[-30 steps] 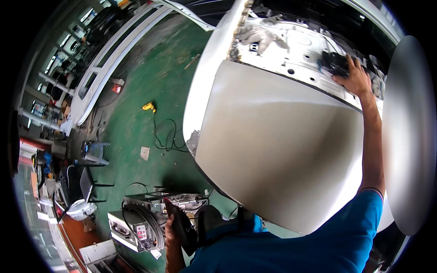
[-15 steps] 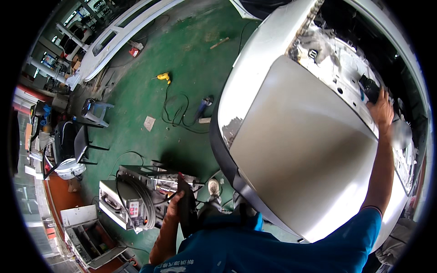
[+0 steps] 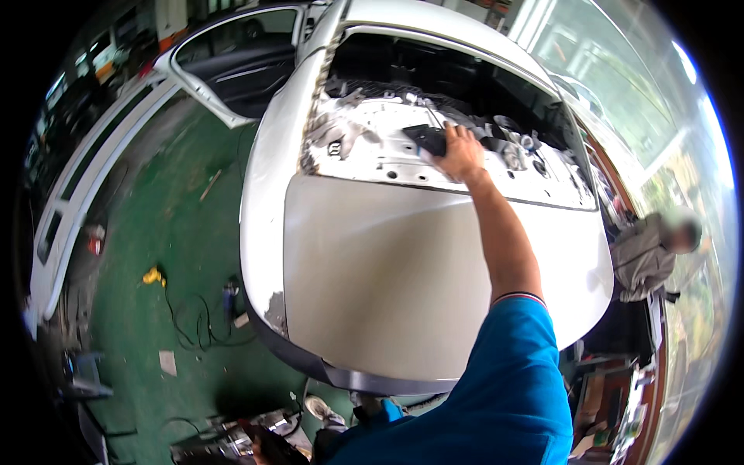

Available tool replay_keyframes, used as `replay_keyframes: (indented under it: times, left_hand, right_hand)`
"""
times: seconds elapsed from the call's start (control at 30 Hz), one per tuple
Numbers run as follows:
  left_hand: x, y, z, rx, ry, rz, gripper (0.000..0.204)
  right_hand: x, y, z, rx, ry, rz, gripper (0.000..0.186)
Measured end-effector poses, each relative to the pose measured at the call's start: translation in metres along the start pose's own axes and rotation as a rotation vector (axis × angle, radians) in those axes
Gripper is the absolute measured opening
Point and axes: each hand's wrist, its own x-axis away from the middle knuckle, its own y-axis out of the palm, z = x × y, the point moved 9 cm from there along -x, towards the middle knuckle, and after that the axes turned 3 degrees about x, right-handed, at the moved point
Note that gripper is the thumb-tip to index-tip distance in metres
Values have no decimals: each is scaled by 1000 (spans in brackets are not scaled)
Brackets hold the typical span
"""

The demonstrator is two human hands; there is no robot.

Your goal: The person uses a hammer and a metal tool to tap and align a white car bumper. They then fit a red taillight assembly into the bumper opening, press it into place, and remove it again before the clip ends.

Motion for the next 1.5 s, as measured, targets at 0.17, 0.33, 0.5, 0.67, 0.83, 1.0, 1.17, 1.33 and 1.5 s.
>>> replay_keyframes:
  times: [0.17, 0.33, 0.5, 0.67, 0.83, 1.0, 1.17, 1.33, 1.5]
  left_hand:
    - [-29, 60, 83, -88, 93, -59, 56]
    - [-31, 73, 58, -55, 73, -89, 54]
    - [-24, 69, 32, -12, 76, -114, 52]
    - [-15, 64, 37, -8, 130, -168, 50]
    - [-15, 44, 26, 21, 48, -50, 51]
    - [-19, 57, 23, 112, -94, -73, 52]
    - [-1, 59, 29, 73, -63, 60, 45]
    - [-21, 84, 29, -10, 6, -31, 36]
    - [-26, 64, 21, 18, 54, 53, 39]
  right_hand:
    - [-3, 9, 13, 19, 122, -88, 114]
    - [-22, 35, 2, 65, 234, -271, 120]
    - [-48, 50, 17, -34, 386, -257, 71]
    - [-43, 47, 8, 125, 222, -283, 86]
    - [-57, 47, -21, 167, 244, -416, 91]
    - [-77, 68, 44, 54, 303, -276, 92]
    - [-65, 69, 0, 187, 196, -394, 95]
    - [-75, 49, -3, 156, 228, -360, 87]
    - [-80, 54, 14, 130, 276, -263, 82]
